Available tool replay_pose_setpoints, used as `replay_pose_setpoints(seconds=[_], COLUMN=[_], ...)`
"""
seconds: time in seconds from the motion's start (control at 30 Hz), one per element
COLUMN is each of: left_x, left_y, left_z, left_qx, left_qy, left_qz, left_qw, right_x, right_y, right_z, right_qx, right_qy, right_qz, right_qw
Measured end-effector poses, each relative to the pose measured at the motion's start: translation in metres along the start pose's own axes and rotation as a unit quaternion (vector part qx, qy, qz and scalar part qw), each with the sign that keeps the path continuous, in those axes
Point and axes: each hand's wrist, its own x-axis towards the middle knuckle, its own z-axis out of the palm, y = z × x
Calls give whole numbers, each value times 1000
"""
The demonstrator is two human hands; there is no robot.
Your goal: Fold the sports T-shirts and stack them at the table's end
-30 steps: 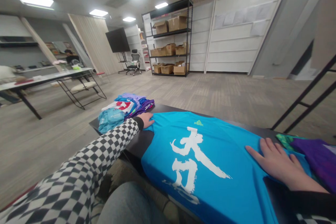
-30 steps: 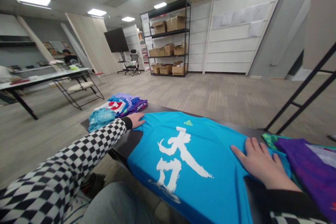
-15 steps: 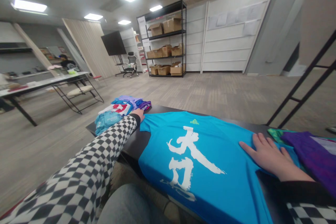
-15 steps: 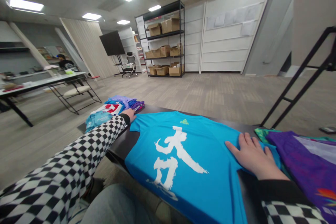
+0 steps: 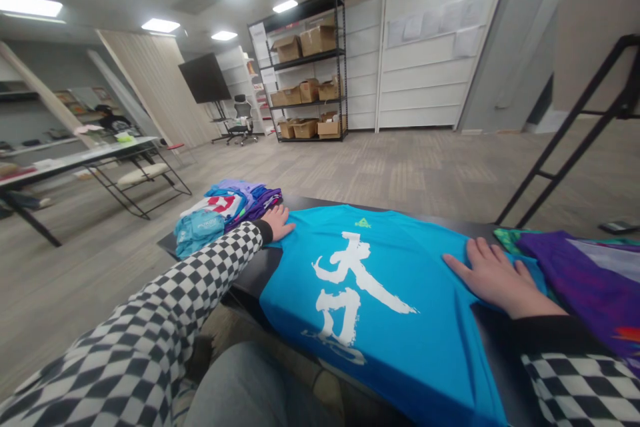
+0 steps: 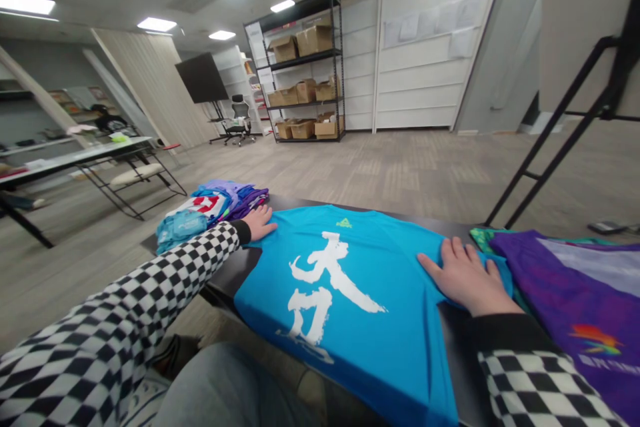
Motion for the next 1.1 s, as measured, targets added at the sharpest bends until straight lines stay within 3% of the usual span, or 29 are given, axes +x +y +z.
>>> replay_pose_setpoints(seconds=[0.23, 0.4, 0.47, 0.57, 0.7, 0.73, 0.8, 0.9, 1.1], left_x=[-17, -35, -54, -102, -156, -161, -164, -158, -159], left_y=[30, 34, 35, 39, 45, 46, 48, 51, 58], left_z=[21, 14, 16, 35, 70, 76, 83, 85, 83], left_qx=[-9, -1, -16, -69, -65, -55, -40, -34, -57], left_qy=[7, 52, 99, 151, 109, 101, 102, 111, 107], left_qz=[28, -2, 24, 112, 168, 170, 167, 163, 156], left_qw=[1000, 999, 995, 980, 977, 979, 980, 980, 980], right_x=[-3, 0, 3, 1, -31, -43, -66, -85, -83], right_y=[-1, 1, 4, 5, -14, -22, -35, -41, -13], right_z=[0, 5, 7, 4, -1, 1, 5, 12, 10], right_qx=[4, 10, 19, 20, 24, 30, 31, 4, -35], right_qy=[8, 9, 12, 52, 171, 167, 92, -7, -4], right_qz=[-7, -16, -22, -46, -163, -204, -274, -290, -269], right_qw=[1000, 1000, 1000, 997, 971, 964, 957, 957, 962])
